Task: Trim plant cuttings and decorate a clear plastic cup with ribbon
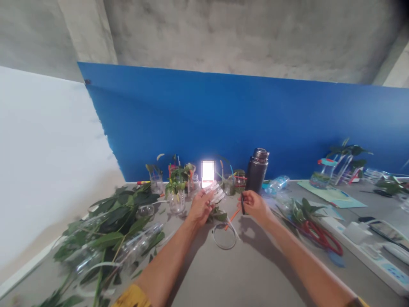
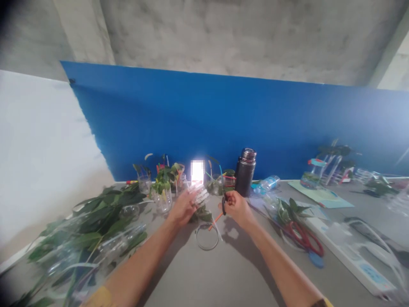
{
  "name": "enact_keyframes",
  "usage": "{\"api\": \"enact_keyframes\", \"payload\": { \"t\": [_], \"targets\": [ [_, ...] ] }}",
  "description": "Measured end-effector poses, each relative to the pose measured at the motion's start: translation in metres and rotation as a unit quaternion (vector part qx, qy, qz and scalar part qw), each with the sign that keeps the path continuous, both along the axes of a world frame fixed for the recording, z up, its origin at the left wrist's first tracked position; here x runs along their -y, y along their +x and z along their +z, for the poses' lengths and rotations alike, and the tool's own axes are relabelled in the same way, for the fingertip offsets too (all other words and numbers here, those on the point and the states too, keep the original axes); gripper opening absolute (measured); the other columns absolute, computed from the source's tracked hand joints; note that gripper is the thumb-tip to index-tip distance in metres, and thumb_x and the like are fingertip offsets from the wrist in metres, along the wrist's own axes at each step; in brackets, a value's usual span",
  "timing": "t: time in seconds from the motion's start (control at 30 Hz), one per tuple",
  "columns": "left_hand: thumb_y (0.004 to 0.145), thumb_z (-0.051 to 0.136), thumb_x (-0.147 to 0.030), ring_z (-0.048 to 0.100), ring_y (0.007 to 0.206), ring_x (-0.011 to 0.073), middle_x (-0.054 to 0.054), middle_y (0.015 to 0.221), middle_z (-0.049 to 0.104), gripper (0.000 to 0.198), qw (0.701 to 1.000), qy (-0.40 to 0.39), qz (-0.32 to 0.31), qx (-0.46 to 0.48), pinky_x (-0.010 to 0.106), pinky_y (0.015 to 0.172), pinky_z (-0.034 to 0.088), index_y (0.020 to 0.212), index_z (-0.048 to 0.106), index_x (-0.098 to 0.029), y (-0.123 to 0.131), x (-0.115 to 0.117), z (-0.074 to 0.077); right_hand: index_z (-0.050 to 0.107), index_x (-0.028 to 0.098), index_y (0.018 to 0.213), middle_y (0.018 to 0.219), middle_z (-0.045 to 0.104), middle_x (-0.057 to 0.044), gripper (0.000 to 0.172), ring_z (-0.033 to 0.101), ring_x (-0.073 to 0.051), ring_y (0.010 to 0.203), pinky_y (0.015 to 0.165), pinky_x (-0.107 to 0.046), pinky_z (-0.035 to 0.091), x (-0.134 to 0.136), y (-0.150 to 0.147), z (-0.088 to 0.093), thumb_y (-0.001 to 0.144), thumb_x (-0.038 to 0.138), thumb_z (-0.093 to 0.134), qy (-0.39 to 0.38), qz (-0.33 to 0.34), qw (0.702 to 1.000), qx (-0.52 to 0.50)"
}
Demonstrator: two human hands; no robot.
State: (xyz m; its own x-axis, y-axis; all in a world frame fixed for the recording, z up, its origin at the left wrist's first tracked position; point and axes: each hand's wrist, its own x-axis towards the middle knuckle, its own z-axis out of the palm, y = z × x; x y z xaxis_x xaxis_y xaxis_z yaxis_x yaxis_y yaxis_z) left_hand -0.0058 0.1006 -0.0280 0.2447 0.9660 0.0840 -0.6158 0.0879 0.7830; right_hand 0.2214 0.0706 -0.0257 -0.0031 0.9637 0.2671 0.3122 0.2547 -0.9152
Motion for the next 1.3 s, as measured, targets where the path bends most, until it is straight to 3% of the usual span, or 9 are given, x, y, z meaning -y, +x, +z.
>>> {"api": "enact_keyframes", "payload": {
  "t": [0.07,0.17,0.33,0.73,0.97,1.17,1.3],
  "targets": [
    [0.078,0.086,-0.029,0.071,0.092,0.0165,0.009,0.119,0.074,0.046,1.0,0.001,0.017,-0.011,0.024,0.072,0.054,0.12,0.067,-0.02,0.0,0.0,0.0,0.066,0.019,0.099,0.088,0.07,-0.006,0.043,0.061,-0.021,0.074,0.069,-0.032,0.048,-0.004,-0.006,0.002,0.07,0.047,0.077,0.053,-0.055,0.991,0.107],
    [0.077,0.087,-0.028,0.071,0.09,0.0171,0.009,0.117,0.074,0.046,0.999,-0.004,0.031,-0.012,0.026,0.072,0.055,0.118,0.068,-0.02,0.001,0.0,0.001,0.068,0.02,0.096,0.093,0.07,-0.007,0.036,0.06,-0.022,0.079,0.073,-0.032,0.046,-0.005,-0.013,0.003,0.074,0.046,0.076,0.138,-0.068,0.962,0.226],
    [0.076,0.088,-0.028,0.07,0.085,0.0177,0.007,0.107,0.074,0.043,0.999,-0.011,0.044,-0.023,0.028,0.07,0.055,0.113,0.069,-0.019,0.001,0.001,-0.002,0.063,0.021,0.079,0.082,0.068,-0.005,0.023,0.06,-0.021,0.077,0.071,-0.029,0.041,-0.005,-0.019,-0.001,0.084,0.042,0.069,0.175,-0.07,0.933,0.307],
    [0.078,0.086,-0.031,0.07,0.087,0.0185,0.006,0.106,0.074,0.038,1.0,-0.004,0.001,-0.026,0.032,0.077,0.06,0.111,0.069,-0.021,0.001,0.002,-0.003,0.06,0.02,0.069,0.075,0.067,-0.002,0.028,0.059,-0.017,0.07,0.066,-0.026,0.036,-0.002,-0.012,0.018,0.084,0.041,0.072,0.132,-0.029,0.929,0.344],
    [0.077,0.086,-0.031,0.071,0.097,0.0214,0.009,0.114,0.072,0.04,1.0,-0.002,0.004,-0.03,0.034,0.08,0.059,0.111,0.067,-0.021,0.004,0.004,-0.003,0.059,0.02,0.067,0.074,0.067,-0.004,0.033,0.058,-0.017,0.068,0.064,-0.026,0.033,0.0,-0.015,0.026,0.089,0.042,0.07,0.133,-0.038,0.903,0.408],
    [0.078,0.086,-0.03,0.071,0.092,0.0189,0.007,0.11,0.073,0.038,0.999,-0.029,0.005,-0.031,0.032,0.079,0.058,0.11,0.067,-0.022,0.005,0.006,-0.001,0.065,0.02,0.071,0.078,0.071,-0.007,0.031,0.059,-0.018,0.07,0.063,-0.027,0.032,-0.003,-0.014,0.021,0.093,0.041,0.066,0.135,-0.051,0.88,0.452],
    [0.08,0.083,-0.03,0.07,0.082,0.018,0.006,0.106,0.075,0.035,0.999,-0.039,-0.007,-0.03,0.028,0.067,0.057,0.112,0.069,-0.023,0.002,0.005,-0.001,0.06,0.019,0.064,0.069,0.067,-0.004,0.036,0.055,-0.016,0.064,0.06,-0.026,0.03,-0.009,-0.014,0.011,0.092,0.042,0.065,0.131,-0.053,0.905,0.401]
  ]
}}
